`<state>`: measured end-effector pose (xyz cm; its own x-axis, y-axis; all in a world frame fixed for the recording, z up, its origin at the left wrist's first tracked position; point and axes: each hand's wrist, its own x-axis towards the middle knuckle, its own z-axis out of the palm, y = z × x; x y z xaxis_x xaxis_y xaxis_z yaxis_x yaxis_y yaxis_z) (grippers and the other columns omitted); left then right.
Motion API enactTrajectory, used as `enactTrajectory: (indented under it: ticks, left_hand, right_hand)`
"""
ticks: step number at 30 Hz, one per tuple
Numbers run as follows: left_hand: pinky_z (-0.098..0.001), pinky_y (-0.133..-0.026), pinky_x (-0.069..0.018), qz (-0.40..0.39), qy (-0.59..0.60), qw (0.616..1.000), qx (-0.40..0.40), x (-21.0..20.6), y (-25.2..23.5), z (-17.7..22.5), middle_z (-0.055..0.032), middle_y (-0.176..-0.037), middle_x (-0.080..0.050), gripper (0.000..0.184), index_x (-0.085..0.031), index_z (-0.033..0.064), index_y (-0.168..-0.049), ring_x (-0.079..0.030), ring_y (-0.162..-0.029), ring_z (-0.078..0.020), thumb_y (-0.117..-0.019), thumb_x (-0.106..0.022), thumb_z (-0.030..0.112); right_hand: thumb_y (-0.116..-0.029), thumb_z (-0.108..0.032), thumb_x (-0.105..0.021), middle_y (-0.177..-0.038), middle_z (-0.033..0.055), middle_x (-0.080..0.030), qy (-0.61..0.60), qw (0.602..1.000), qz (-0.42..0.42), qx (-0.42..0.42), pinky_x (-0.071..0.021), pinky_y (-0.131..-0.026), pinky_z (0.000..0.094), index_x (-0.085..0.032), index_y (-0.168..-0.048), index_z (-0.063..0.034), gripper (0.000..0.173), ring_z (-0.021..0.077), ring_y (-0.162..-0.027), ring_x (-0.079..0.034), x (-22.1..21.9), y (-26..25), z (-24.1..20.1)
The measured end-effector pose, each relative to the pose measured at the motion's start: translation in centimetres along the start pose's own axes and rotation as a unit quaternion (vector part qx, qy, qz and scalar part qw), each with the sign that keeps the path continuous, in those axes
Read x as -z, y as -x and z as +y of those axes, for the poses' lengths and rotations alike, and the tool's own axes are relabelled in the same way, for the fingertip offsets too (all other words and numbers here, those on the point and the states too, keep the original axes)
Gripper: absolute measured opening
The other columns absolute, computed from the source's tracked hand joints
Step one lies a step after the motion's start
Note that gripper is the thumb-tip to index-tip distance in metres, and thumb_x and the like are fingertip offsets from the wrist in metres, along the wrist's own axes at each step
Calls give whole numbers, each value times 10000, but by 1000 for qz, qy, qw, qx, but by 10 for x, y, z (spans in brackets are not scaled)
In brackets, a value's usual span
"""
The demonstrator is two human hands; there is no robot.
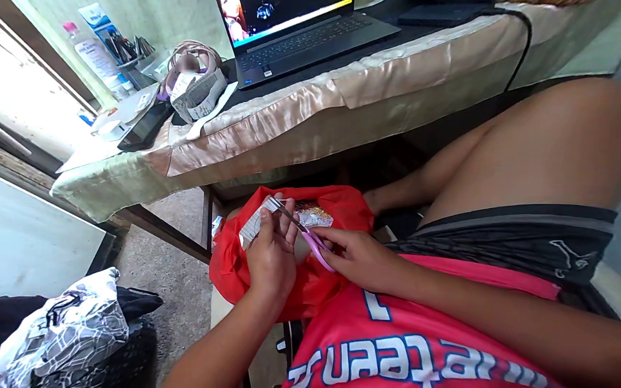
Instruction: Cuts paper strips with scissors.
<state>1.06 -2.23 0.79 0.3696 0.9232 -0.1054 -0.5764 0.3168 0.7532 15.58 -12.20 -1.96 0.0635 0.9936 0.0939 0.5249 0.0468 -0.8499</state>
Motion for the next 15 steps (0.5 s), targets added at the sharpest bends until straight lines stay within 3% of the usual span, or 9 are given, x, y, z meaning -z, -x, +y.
enactTrajectory:
  ticks: [6, 15]
  left_hand:
    - [-349, -961, -567, 2, 2, 1000, 0, -1, 1, 0, -179, -1248, -682, 412, -528, -24, -1381, -712, -1077, -234, -1134, -353, 255]
    - [-349, -964, -569, 12, 2, 1000, 14, 0, 0, -2, -166, -1276, -678, 413, -522, -22, -1392, -712, -1093, -231, -1132, -365, 257]
  right_hand:
    - [-1055, -279, -525, -939, -8, -682, 11, 1000, 9, 5, -536, -734, 223, -621, -1394, -172, 368, 39, -780, -624, 0, 0, 3]
    - [-1039, -359, -549, -1036, -9, -698, -1, 1000, -5, -2, -548, -796, 232, -590, -1422, -183, 423, 29, -871, -644, -1, 0, -1]
